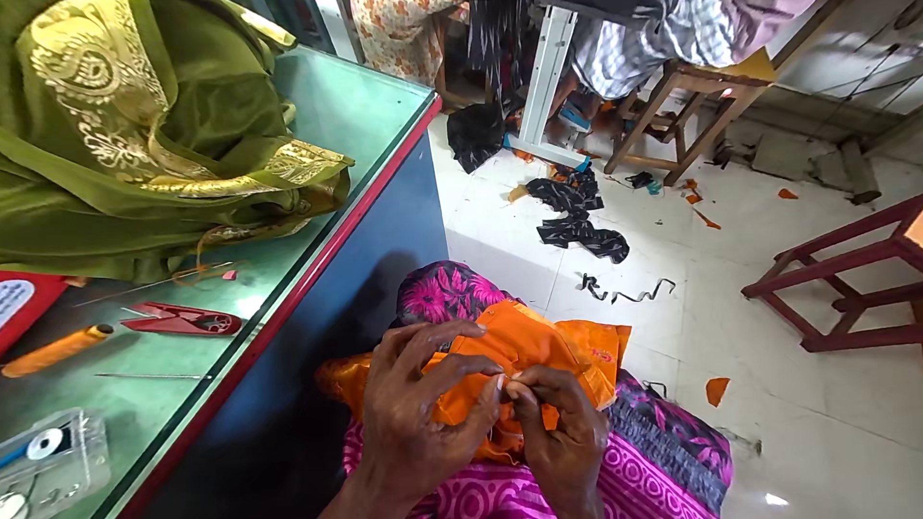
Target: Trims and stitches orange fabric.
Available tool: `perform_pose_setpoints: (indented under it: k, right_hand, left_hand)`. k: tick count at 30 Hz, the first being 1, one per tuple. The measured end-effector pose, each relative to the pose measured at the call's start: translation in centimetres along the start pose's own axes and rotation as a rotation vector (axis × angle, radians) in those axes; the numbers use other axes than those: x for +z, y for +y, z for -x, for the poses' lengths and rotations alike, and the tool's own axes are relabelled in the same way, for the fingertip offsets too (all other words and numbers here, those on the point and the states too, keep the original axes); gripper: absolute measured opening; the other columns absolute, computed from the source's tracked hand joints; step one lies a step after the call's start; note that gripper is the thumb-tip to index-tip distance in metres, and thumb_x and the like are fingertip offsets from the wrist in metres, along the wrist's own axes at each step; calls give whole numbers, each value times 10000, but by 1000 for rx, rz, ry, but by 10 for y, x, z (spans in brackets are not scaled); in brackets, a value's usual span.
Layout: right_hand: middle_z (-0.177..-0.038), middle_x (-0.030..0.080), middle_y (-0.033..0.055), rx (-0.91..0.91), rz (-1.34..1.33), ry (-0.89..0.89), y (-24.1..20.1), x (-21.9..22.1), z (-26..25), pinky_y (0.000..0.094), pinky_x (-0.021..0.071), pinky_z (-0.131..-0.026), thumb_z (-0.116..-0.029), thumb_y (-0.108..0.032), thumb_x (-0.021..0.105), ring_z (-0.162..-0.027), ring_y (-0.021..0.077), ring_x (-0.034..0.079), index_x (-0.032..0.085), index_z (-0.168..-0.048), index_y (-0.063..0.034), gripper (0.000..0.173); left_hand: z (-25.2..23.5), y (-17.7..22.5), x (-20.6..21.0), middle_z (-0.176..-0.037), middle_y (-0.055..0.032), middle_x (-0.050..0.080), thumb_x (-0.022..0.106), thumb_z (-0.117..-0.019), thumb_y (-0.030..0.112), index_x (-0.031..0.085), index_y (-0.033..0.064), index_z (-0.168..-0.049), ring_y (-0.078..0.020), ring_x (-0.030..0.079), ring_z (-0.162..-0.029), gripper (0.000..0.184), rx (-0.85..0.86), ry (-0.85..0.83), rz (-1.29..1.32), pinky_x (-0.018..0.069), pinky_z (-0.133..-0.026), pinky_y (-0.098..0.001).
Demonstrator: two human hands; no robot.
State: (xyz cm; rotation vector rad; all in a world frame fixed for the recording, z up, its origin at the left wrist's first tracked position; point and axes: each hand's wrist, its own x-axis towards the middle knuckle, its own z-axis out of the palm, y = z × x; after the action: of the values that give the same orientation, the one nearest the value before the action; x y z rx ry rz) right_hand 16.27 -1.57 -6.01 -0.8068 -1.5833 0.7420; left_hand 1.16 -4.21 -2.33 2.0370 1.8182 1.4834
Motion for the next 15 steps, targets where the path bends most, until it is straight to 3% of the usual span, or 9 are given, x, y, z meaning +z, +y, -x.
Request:
perform_pose_setpoints:
  k: [15]
  right_hand:
    - [-784,680,-21,-8,29,1,0,1,1,101,536,-650,-1019,-242,631,-684,-41,633,633,-1016,-87,155]
  left_hand:
    - [1,0,0,-1186,71,689,651,-928,368,705,230,-900,-83,551,-1201,150,-21,15,-19,404,-1020,-254]
